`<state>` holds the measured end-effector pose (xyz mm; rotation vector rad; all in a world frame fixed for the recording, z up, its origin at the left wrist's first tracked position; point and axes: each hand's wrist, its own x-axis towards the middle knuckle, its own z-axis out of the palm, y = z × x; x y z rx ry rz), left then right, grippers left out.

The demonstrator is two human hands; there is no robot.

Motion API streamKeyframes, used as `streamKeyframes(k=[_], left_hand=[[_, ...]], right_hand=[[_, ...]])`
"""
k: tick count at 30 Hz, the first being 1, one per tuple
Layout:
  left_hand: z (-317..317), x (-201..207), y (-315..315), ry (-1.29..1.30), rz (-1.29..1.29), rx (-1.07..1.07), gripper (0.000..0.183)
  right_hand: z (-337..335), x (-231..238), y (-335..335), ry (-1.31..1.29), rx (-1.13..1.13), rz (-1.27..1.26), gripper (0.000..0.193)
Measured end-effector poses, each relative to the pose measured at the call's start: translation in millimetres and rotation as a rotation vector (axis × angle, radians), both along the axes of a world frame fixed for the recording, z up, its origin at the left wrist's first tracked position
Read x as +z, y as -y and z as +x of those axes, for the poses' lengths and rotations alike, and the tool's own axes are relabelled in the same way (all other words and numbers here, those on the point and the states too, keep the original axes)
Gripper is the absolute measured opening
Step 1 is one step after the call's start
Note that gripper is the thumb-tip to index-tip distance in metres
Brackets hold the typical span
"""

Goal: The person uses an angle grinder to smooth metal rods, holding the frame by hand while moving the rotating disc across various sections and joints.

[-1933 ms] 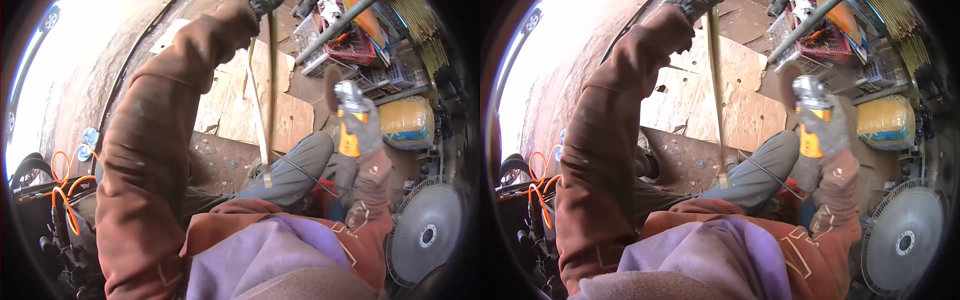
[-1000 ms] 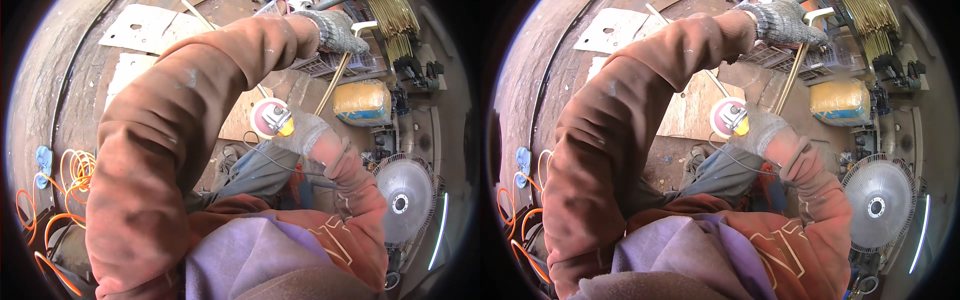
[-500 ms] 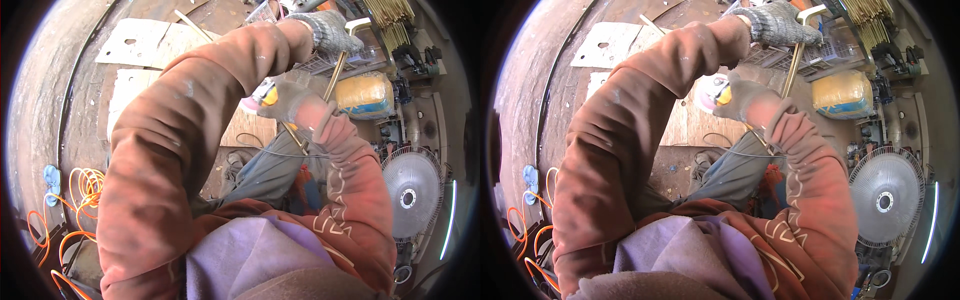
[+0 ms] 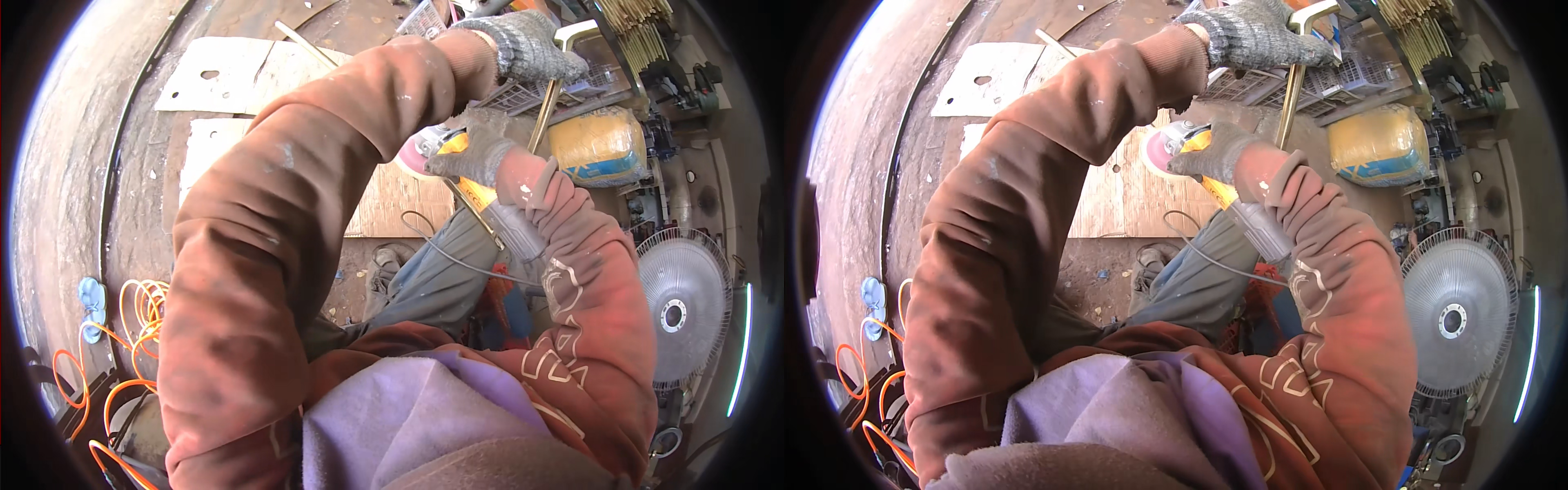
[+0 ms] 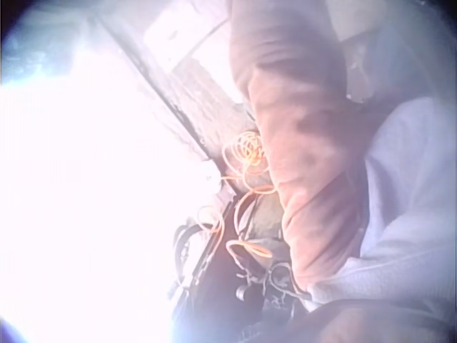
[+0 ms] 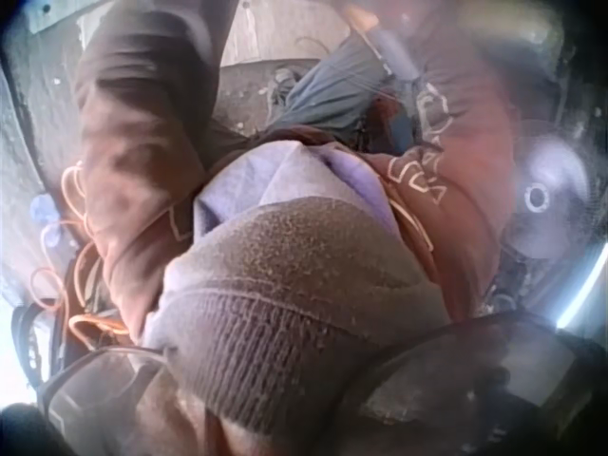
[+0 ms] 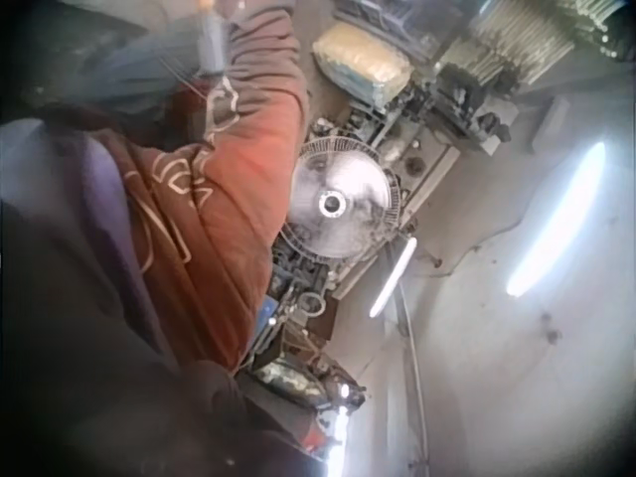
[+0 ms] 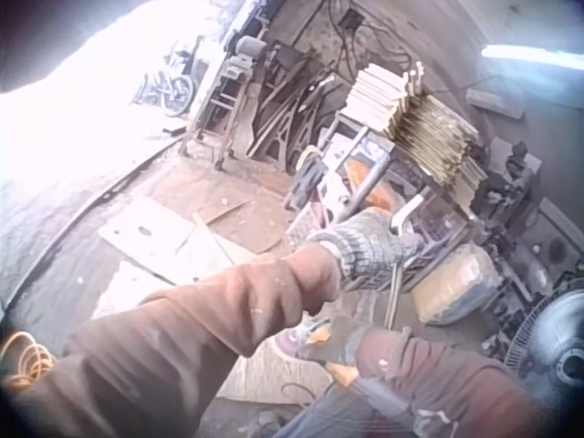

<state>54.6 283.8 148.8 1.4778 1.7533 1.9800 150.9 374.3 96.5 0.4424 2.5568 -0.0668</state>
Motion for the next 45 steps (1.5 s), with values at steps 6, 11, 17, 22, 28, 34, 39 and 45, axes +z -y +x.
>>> streamKeyframes(k=[6, 11, 17, 22, 28, 34, 39, 45], left_hand=[[-1.7, 3.0, 7.7, 0.020, -0.023, 0.007, 0.035], [3.1, 8.2, 0.7, 0.052, -0.112, -0.019, 0.036], [2.1, 6.6, 16.4, -0.009, -0.101, 0.020, 0.037], [-1.4, 10.4, 3.8, 0.093, -0.148, -0.040, 0.036], [-2.6, 9.6, 8.8, 0.048, -0.181, -0.045, 0.034], [-14.3, 5.4, -11.0, 0.061, -0.140, -0.067, 0.032], [-18.3, 2.2, -14.6, -0.020, -0.103, -0.024, 0.032], [-12.6, 6.7, -4.7, 0.056, -0.173, -0.061, 0.032]], right_hand=[[-10.1, -66.5, -56.1, -0.072, -0.256, -0.568, 0.037], [-5.5, -63.2, -63.0, -0.104, -0.405, -0.691, 0.038], [-4.3, -46.5, -52.3, -0.084, -0.293, -0.688, 0.043], [-0.1, -53.5, -56.3, -0.135, -0.175, -0.394, 0.056], [21.1, -6.3, 13.8, 0.038, 0.144, 0.078, 0.079], [16.2, -10.6, 36.7, 0.084, 0.327, 0.241, 0.087], [20.3, -7.9, 28.2, 0.113, 0.362, 0.282, 0.082], [5.4, -3.9, 29.3, -0.037, 0.473, 0.164, 0.086]])
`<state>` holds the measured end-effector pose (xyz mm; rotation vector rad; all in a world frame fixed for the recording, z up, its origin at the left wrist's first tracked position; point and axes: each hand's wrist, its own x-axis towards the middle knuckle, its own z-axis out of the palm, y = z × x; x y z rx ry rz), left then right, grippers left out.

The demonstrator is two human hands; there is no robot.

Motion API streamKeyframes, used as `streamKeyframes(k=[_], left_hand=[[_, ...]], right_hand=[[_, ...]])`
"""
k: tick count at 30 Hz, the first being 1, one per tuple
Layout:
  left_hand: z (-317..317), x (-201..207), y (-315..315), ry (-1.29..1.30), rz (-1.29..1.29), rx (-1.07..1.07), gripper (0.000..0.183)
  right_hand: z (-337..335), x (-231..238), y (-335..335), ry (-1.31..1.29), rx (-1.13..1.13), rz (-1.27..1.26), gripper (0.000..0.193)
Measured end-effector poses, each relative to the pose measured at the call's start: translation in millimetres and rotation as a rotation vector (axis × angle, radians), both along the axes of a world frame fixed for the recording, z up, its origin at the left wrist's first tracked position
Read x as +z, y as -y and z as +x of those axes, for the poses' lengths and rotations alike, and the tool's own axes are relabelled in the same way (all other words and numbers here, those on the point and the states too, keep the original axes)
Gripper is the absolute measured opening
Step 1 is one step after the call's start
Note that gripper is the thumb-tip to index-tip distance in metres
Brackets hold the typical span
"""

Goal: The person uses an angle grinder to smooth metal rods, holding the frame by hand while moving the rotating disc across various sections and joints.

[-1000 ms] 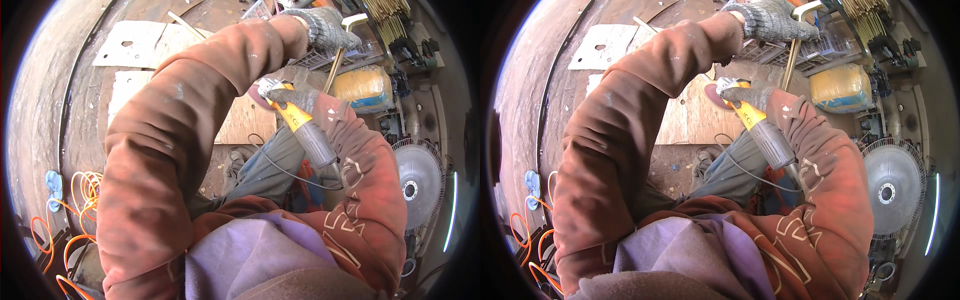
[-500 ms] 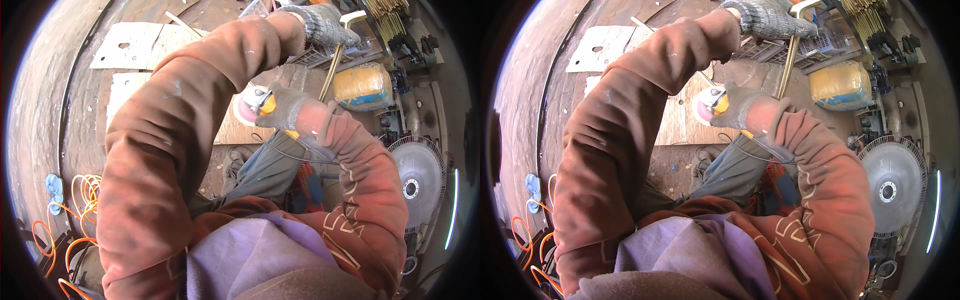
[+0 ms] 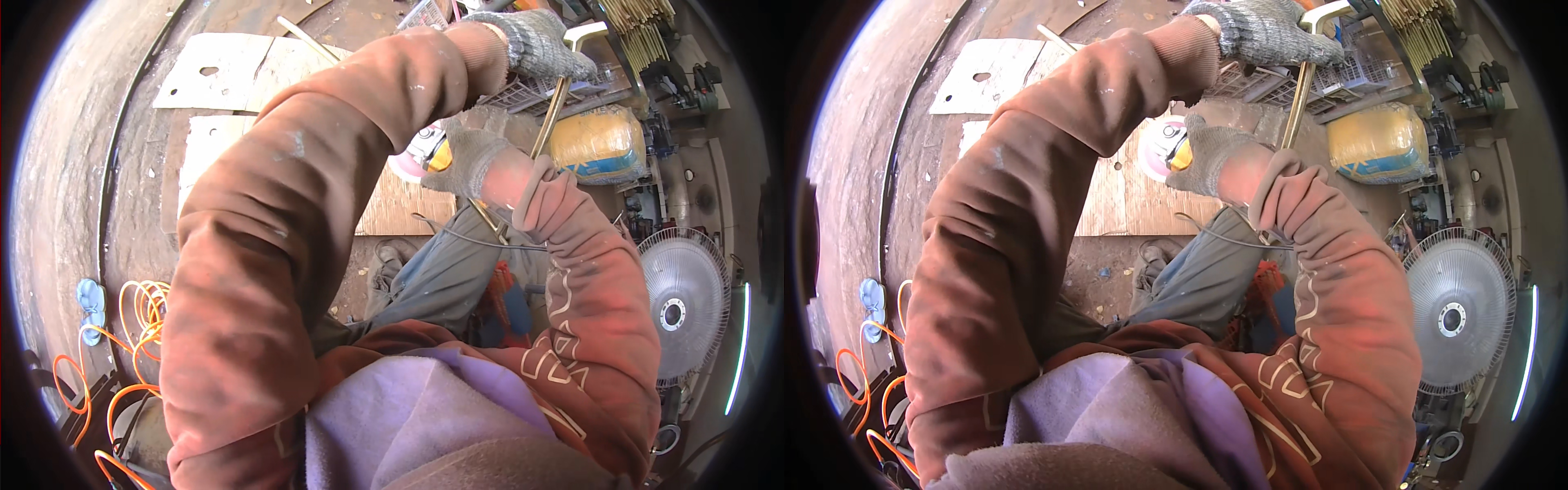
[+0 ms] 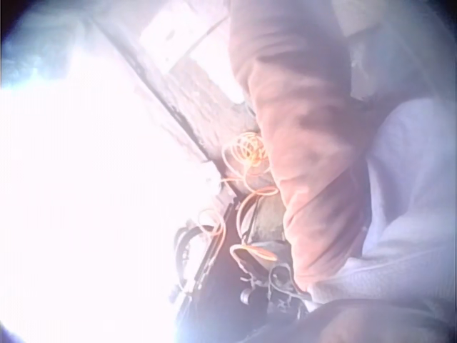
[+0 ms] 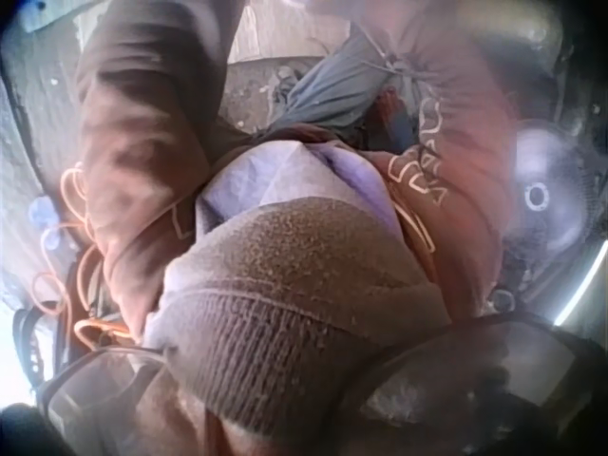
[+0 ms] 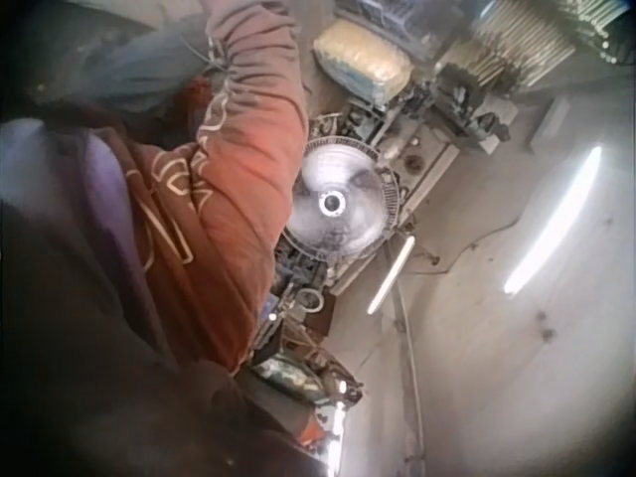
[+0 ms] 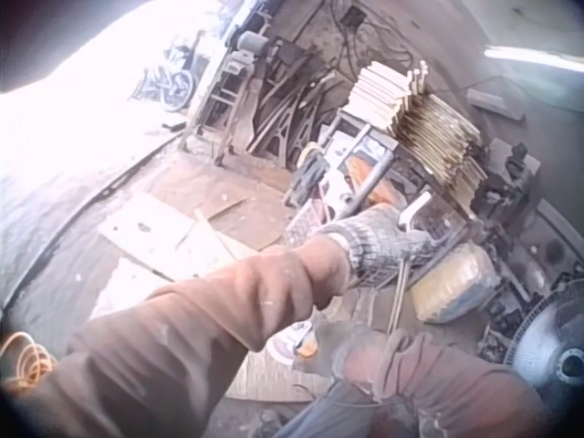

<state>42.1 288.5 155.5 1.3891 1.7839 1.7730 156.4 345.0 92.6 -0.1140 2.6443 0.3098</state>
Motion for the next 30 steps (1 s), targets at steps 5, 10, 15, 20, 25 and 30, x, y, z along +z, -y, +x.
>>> streamKeyframes(k=[5, 10, 15, 20, 25, 30], left_hand=[[2.9, -4.8, -4.3, 0.153, 0.024, -0.126, 0.030], [5.4, -7.2, 4.8, 0.131, 0.104, -0.237, 0.028], [4.4, 1.6, 18.5, 0.128, 0.105, -0.232, 0.026], [2.8, 2.1, 13.0, 0.203, -0.044, -0.178, 0.025], [8.2, -5.8, 5.7, 0.226, 0.042, -0.257, 0.024], [2.2, -2.8, 5.2, 0.167, -0.020, -0.166, 0.019]], right_hand=[[13.0, 3.7, -11.2, 0.096, -0.120, 0.116, 0.088], [1.5, -5.7, -9.6, 0.046, -0.103, 0.051, 0.088], [7.6, 2.9, -3.1, 0.067, -0.052, 0.090, 0.085], [1.9, -3.6, -0.8, 0.065, -0.060, 0.024, 0.080], [-0.8, -9.8, -10.0, 0.020, -0.084, -0.039, 0.080], [2.5, -6.9, -4.2, 0.063, -0.092, 0.022, 0.084]])
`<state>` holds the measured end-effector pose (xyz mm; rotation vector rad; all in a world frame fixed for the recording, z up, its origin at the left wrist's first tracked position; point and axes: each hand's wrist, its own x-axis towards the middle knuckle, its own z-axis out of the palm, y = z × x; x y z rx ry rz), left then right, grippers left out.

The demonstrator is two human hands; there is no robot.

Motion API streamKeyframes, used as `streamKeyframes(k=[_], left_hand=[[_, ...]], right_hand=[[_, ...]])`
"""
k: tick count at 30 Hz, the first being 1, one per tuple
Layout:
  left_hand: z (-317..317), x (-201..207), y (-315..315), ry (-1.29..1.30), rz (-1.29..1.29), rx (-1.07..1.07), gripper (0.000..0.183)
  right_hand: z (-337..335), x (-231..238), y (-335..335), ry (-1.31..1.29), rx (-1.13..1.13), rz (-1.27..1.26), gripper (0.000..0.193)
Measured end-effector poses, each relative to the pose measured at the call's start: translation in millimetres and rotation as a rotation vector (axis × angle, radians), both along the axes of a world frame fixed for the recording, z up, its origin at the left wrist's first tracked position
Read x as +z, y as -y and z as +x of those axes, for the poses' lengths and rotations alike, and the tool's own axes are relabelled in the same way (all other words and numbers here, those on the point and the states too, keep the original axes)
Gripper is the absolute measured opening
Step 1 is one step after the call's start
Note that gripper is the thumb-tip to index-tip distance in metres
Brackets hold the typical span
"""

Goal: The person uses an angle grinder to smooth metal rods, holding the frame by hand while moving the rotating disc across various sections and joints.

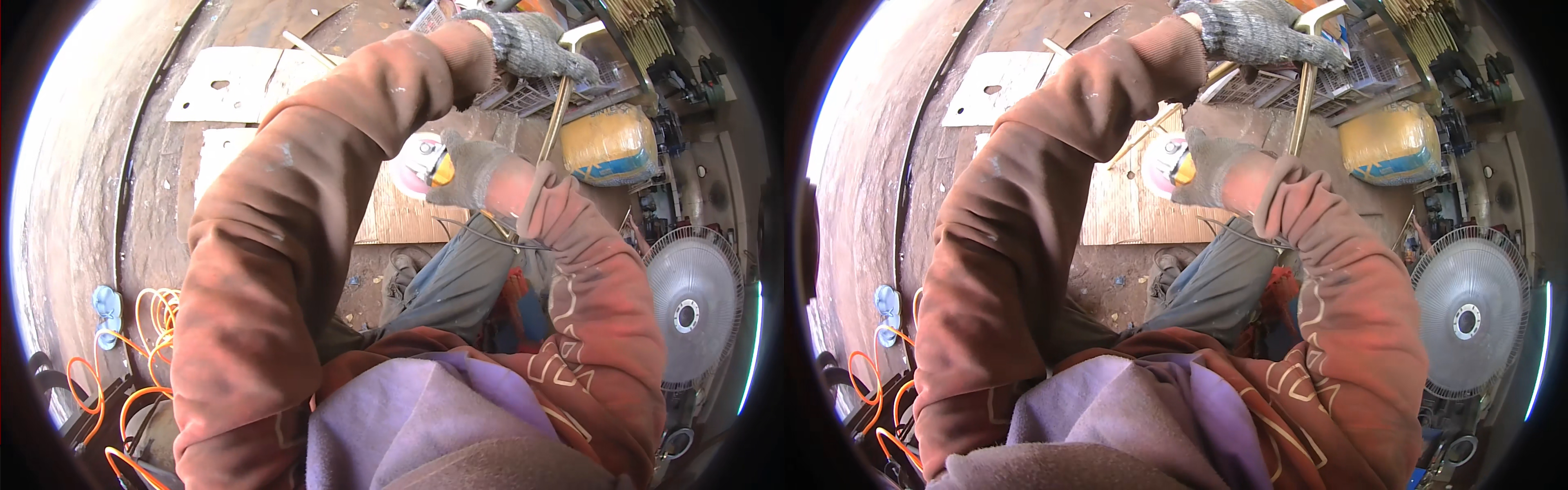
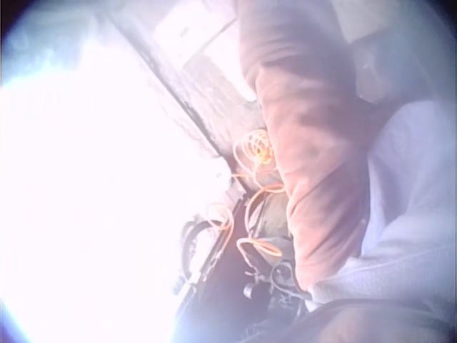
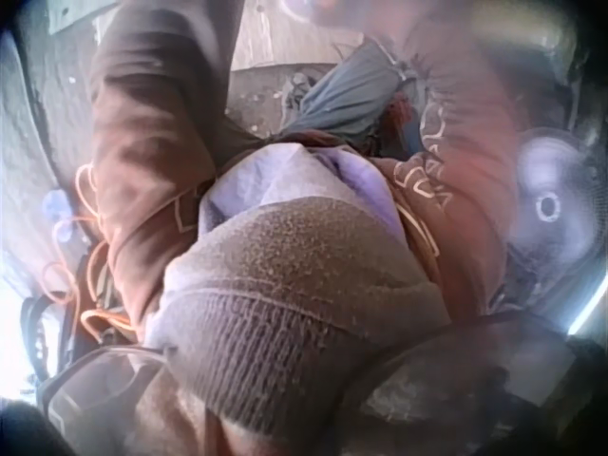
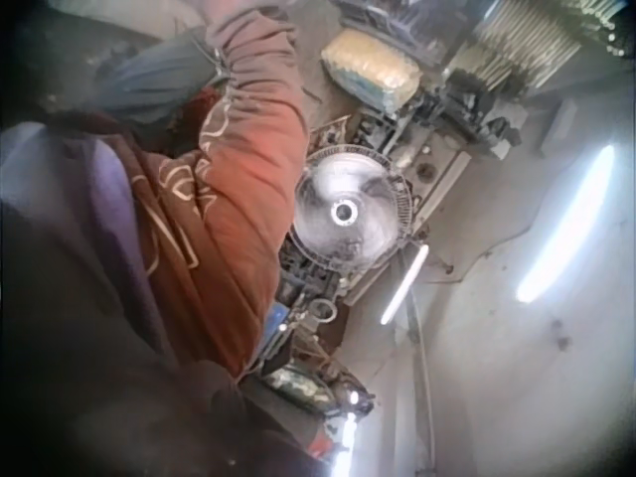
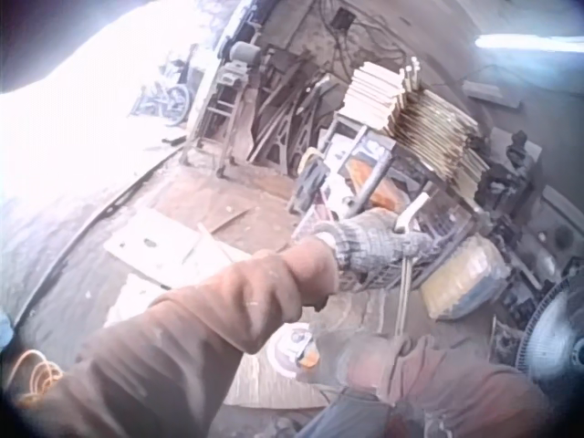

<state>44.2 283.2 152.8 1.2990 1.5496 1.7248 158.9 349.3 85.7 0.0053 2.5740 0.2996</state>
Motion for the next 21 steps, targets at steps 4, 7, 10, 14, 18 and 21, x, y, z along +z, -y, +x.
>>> streamKeyframes(k=[4, 7, 10, 14, 18, 21], left_hand=[[-4.3, -11.4, -5.1, 0.258, 0.306, -0.314, 0.014], [-3.9, -10.6, -8.6, 0.139, 0.333, -0.276, 0.017], [0.6, -5.4, -2.8, 0.097, 0.270, -0.196, 0.019], [-2.2, -5.9, -5.9, 0.074, 0.190, -0.127, 0.020], [-2.2, -2.6, -12.0, 0.098, 0.107, -0.128, 0.022], [-0.2, -4.1, -4.5, 0.104, 0.097, -0.111, 0.024]], right_hand=[[-8.1, -0.2, 7.8, -0.049, -0.044, -0.065, 0.088], [-4.3, -5.5, -10.6, -0.062, -0.061, -0.081, 0.086], [-4.9, -9.0, -20.6, -0.087, -0.097, -0.152, 0.087], [-12.5, -14.8, -31.3, -0.110, -0.168, -0.218, 0.092], [-4.8, -24.8, -41.8, -0.118, -0.183, -0.263, 0.069], [-13.1, -31.8, -42.3, -0.135, -0.186, -0.424, 0.053]])
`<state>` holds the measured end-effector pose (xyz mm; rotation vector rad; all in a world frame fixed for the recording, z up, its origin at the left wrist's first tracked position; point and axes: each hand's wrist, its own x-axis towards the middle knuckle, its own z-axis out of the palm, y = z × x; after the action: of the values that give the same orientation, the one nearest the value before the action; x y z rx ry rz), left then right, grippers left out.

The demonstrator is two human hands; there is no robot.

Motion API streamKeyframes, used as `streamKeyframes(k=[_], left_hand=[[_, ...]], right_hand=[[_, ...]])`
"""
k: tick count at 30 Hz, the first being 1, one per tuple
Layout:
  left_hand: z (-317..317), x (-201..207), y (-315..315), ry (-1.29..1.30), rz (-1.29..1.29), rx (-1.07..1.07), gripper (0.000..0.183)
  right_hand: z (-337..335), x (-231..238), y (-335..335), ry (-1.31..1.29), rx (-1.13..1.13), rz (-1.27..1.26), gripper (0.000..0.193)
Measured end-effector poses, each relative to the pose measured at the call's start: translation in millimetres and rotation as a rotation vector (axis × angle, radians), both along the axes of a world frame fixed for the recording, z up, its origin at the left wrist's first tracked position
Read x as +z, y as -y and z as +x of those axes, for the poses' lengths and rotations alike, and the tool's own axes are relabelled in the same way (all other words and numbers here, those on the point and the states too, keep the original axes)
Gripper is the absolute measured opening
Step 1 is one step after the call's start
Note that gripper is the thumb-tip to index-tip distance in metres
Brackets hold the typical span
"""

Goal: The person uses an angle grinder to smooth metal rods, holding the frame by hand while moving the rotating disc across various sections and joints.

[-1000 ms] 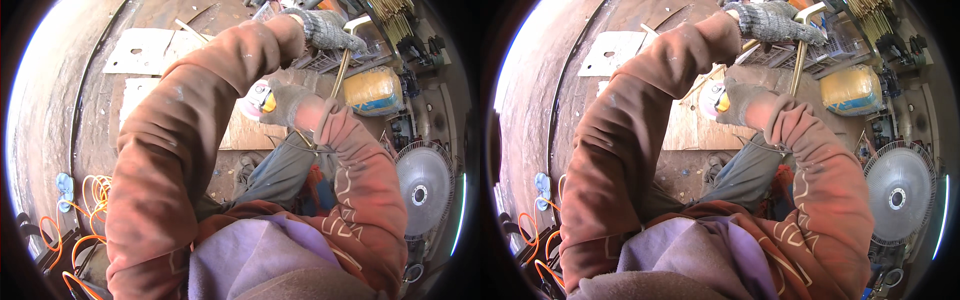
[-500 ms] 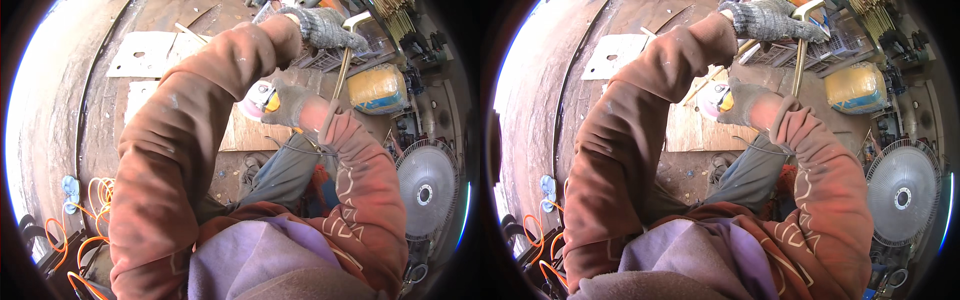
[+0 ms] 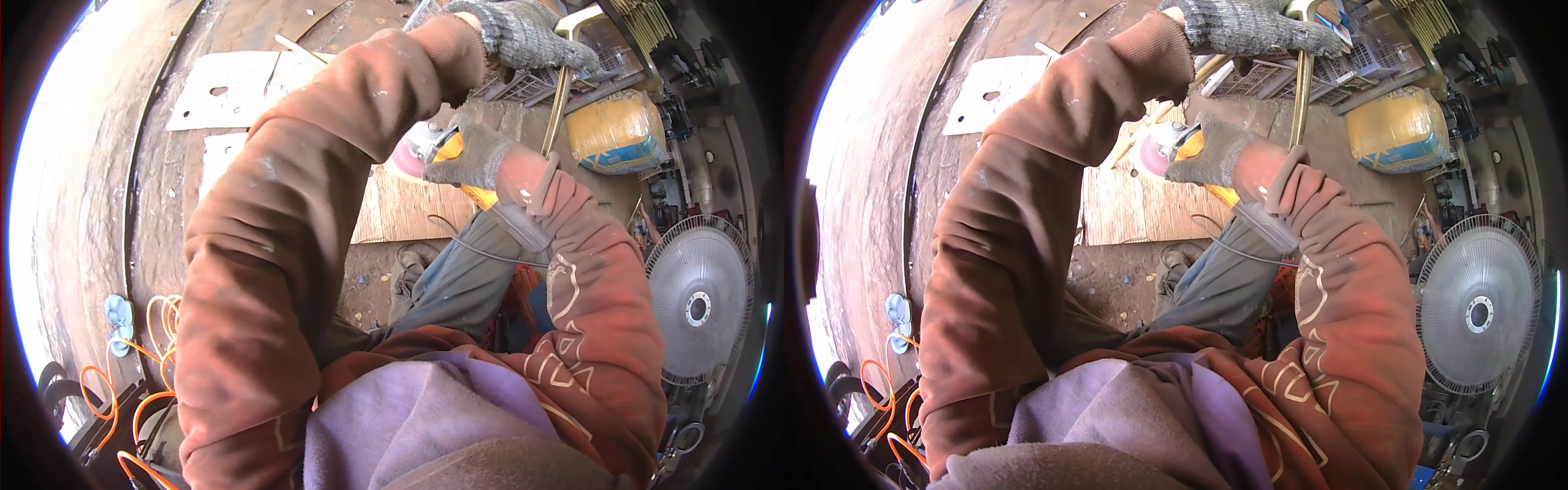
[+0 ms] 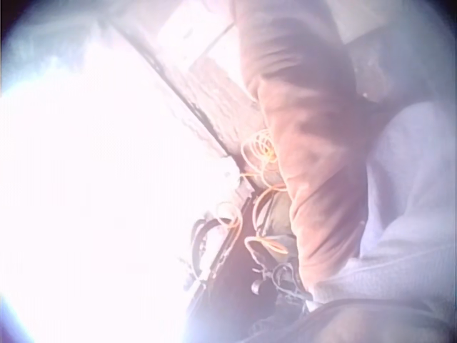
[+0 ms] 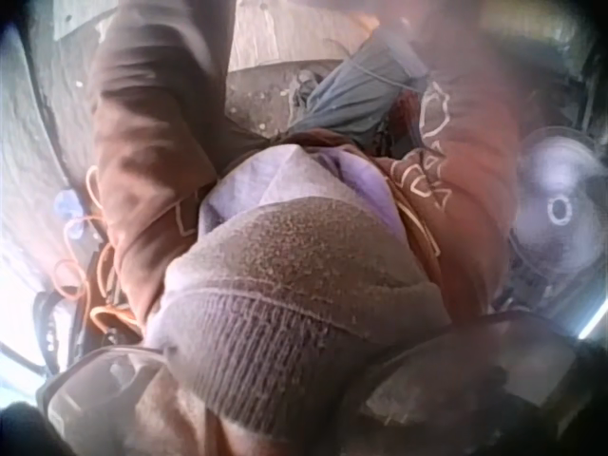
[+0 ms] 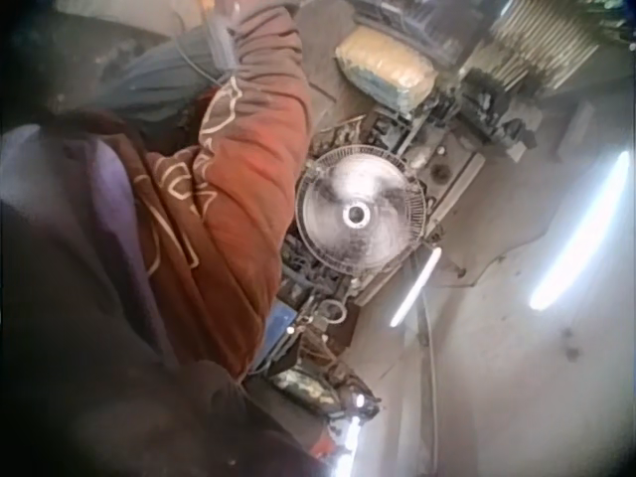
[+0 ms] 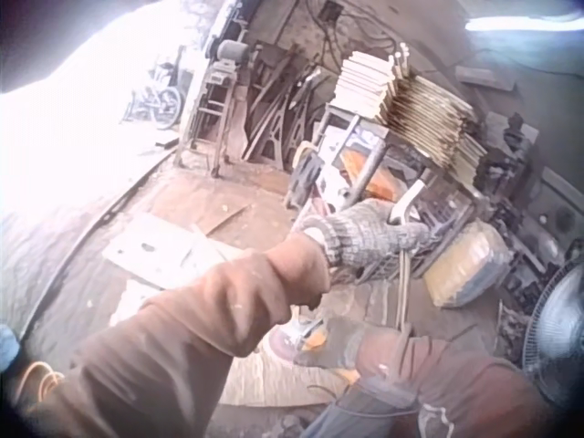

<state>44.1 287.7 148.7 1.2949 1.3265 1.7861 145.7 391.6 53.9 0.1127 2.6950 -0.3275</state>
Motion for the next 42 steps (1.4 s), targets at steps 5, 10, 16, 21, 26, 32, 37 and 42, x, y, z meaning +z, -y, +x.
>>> streamKeyframes(k=[5, 10, 16, 21, 26, 32, 37, 42], left_hand=[[0.7, -6.1, -2.0, -0.013, 0.288, -0.095, 0.024], [-1.7, 7.1, 7.1, -0.056, -0.133, 0.123, 0.022], [-2.6, -3.6, 0.2, -0.058, 0.219, -0.059, 0.023], [2.8, -3.8, 1.5, -0.047, 0.198, -0.072, 0.023], [-0.7, -2.6, 1.5, -0.043, 0.180, -0.039, 0.026], [0.4, 1.5, -3.9, -0.083, -0.001, 0.075, 0.028], [-0.8, 2.0, -8.7, -0.090, -0.062, 0.172, 0.026], [0.4, -4.6, -3.0, -0.034, 0.240, -0.033, 0.023]], right_hand=[[0.6, -1.7, -5.1, -0.036, 0.010, -0.040, 0.042], [2.8, 12.2, 19.8, -0.034, 0.042, 0.238, 0.065], [7.9, 17.9, 27.9, 0.019, 0.097, 0.296, 0.090], [12.0, 17.9, 26.6, 0.016, 0.128, 0.340, 0.087], [6.6, 22.3, 37.7, 0.020, 0.111, 0.311, 0.086], [11.9, 19.3, 30.4, 0.041, 0.131, 0.311, 0.085], [8.0, 21.1, 42.6, 0.079, 0.126, 0.360, 0.084], [11.6, 17.3, 42.7, 0.006, 0.198, 0.277, 0.084]])
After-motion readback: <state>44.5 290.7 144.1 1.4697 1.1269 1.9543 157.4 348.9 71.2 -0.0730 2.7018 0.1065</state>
